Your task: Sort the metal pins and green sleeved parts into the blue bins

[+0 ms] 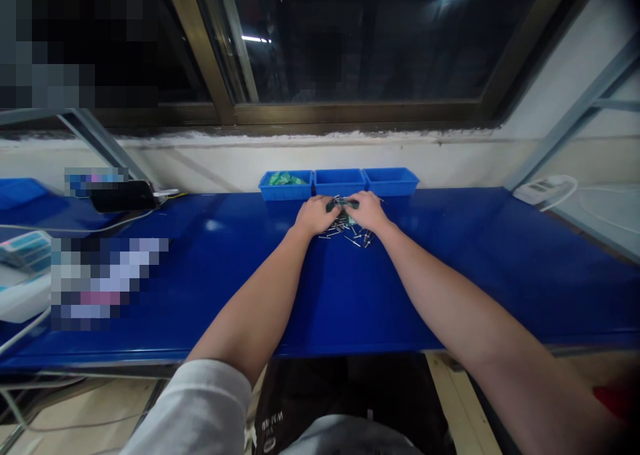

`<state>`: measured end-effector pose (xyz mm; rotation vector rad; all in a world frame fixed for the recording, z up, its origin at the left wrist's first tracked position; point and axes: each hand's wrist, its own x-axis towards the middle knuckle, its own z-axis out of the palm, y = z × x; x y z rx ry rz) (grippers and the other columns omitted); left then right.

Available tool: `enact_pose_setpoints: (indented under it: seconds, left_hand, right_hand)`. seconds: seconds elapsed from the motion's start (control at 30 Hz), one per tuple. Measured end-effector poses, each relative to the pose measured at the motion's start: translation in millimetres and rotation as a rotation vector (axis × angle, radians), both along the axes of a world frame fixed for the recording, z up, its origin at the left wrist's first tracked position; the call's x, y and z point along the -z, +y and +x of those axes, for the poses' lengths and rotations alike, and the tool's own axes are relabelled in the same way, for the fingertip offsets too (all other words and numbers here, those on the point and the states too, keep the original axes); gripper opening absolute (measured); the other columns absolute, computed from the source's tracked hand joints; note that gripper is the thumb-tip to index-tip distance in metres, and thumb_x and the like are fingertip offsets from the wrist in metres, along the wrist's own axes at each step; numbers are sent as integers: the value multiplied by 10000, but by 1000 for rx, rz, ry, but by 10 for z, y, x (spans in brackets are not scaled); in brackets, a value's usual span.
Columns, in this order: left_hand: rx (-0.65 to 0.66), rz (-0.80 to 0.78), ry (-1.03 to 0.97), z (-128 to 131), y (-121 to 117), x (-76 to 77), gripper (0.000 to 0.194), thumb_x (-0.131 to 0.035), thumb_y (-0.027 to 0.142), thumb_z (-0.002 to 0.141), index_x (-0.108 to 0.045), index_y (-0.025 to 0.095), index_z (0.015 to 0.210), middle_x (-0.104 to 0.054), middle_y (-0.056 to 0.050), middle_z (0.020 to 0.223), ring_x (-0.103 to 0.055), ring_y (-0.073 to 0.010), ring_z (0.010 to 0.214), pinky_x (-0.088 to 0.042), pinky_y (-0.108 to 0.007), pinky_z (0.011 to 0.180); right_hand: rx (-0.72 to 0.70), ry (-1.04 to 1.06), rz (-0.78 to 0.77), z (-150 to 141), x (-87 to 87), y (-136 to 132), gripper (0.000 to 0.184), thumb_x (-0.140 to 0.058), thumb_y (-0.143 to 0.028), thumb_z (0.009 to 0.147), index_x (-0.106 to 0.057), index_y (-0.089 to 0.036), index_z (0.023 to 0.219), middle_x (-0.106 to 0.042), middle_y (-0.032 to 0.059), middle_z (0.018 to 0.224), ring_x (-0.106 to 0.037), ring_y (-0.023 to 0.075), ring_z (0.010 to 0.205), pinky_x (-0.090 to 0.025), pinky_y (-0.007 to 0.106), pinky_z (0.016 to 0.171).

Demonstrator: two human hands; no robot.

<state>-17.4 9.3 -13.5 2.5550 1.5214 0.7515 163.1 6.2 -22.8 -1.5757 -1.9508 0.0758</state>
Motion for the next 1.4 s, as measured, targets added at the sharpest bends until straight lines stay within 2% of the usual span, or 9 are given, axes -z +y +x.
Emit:
enact_pose_setpoints:
  seconds: [0.27,0.47,0.67,0.87,0.97,1.03,1.13,1.27,1.4]
  left_hand:
    - [30,10,14,41,26,28,306,-524,322,920,-738,189,1093,-716,-103,1174,-647,-262,1134,-498,-386,1026]
    - [12,34,-12,63,14,22,272,-534,328,929,-757,208,1027,-726,-92,1141,-666,-254,1083,-517,-369,990]
    - [17,47,-61,70,14,24,253,-550,303,916,-747,175,1009,-727,-100,1107,-664,-248,1075,-508,-354,986]
    - [67,62,-50,84,-40,-19,252,-554,275,885,-742,171,1016,-726,-109,1127,-660,-260,1081,-478,-403,1017]
    - [65,97,-88,109,-108,-62,247,-600,285,845,-726,213,1045,-702,-90,1232,-619,-275,1181,-313,-513,1159]
    - [94,98,-109,137,-142,-80,251,-632,322,832,-712,227,1050,-709,-76,1219,-612,-282,1191,-254,-553,1171]
    - [84,96,-149,177,-154,-91,234,-661,357,836,-689,215,1020,-737,-68,1114,-645,-277,1117,-306,-528,1125]
    - [22,113,-253,177,-125,-109,60,-626,228,878,-670,195,902,-756,-46,944,-693,-245,957,-415,-447,1027]
    - [-38,178,-369,130,-87,-123,105,-592,119,874,-662,198,865,-759,-57,969,-697,-227,977,-475,-387,982]
  right_hand:
    - [-133,25,68,-14,5,35,141,-635,-213,850,-774,-194,855,-715,77,891,-644,226,883,-487,368,890]
    - [22,-77,84,-76,13,-18,194,-620,-338,873,-731,-186,924,-678,149,1032,-562,331,1063,-436,497,931]
    - [-4,-110,71,-79,9,-20,209,-565,-358,919,-688,-195,874,-677,144,1014,-562,330,1045,-424,494,910]
    - [-82,91,146,-69,-2,45,208,-579,-328,917,-670,-196,784,-698,92,868,-624,251,899,-456,383,853]
    - [-102,314,177,-85,-65,18,203,-605,-332,889,-664,-199,747,-711,55,784,-641,208,777,-476,336,778]
    - [-92,458,198,-106,-117,-16,209,-615,-358,871,-671,-200,746,-721,40,762,-646,195,738,-485,325,747]
    - [-100,585,228,-136,-184,-57,232,-633,-403,841,-688,-199,746,-733,36,758,-654,198,751,-499,333,755]
    - [-175,631,223,-103,-203,-69,247,-673,-435,798,-718,-193,794,-747,45,808,-655,199,784,-509,349,775]
    - [-260,508,216,1,-150,-57,212,-753,-278,701,-747,-199,898,-762,50,928,-659,219,901,-503,374,837]
